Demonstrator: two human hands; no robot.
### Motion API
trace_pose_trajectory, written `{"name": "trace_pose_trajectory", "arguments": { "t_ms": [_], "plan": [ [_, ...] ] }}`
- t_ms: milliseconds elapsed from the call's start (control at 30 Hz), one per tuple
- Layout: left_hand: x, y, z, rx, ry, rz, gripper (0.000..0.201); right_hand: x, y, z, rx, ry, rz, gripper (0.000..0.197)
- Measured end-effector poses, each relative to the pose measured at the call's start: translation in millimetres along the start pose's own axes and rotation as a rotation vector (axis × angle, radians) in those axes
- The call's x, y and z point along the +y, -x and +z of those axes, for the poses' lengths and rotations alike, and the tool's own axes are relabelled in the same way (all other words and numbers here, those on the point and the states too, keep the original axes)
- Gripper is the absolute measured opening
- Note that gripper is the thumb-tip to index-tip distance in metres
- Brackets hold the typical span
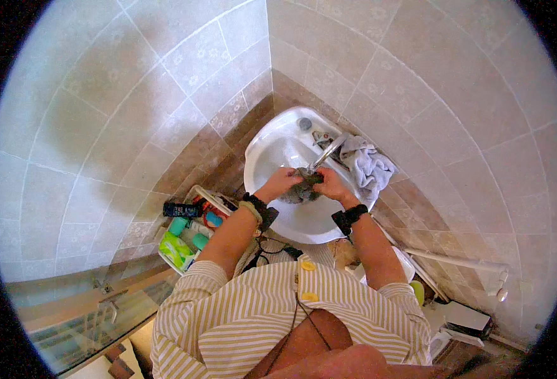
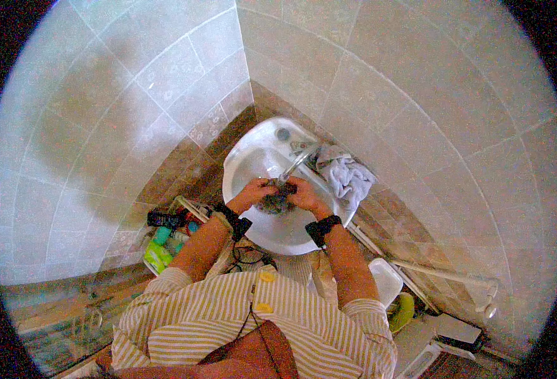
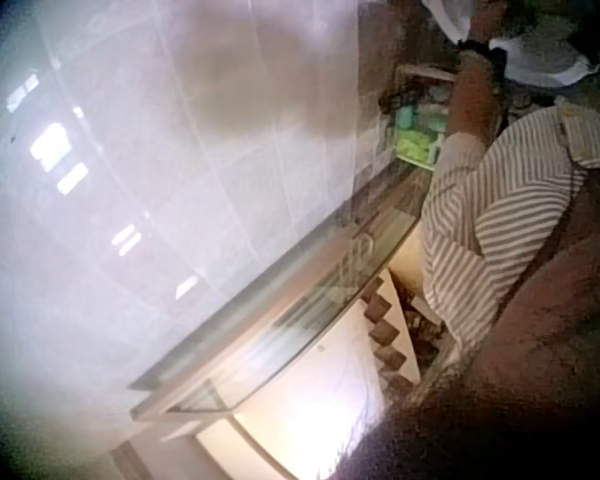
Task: The person washes a gray cloth in a bathroom sink by hand, applying blue soap and scrubbing the fabric under running water before wringing it out.
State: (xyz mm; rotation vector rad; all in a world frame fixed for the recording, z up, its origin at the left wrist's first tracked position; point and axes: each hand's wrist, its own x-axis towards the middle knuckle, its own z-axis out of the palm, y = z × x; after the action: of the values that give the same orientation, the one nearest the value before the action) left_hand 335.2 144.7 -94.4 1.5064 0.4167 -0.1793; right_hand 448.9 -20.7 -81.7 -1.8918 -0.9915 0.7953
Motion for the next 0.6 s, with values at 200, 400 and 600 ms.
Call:
{"name": "trace_pose_trajectory", "arguments": {
  "t_ms": [200, 400, 600],
  "plan": [
    [5, 2, -15, 0.251, 0.086, 0.057, 0.02, 22, 21, 6, -0.092, 0.298, 0.157, 0.025],
    [-17, -9, -21, 0.302, 0.693, 0.071, 0.023, 75, 14, 21, 0.272, -0.2, 0.436, 0.023],
    [-32, -9, 19, 0.206, 0.829, -0.042, 0.029, 32, -8, 52, 0.477, -1.232, 0.406, 0.03]
  ]
}}
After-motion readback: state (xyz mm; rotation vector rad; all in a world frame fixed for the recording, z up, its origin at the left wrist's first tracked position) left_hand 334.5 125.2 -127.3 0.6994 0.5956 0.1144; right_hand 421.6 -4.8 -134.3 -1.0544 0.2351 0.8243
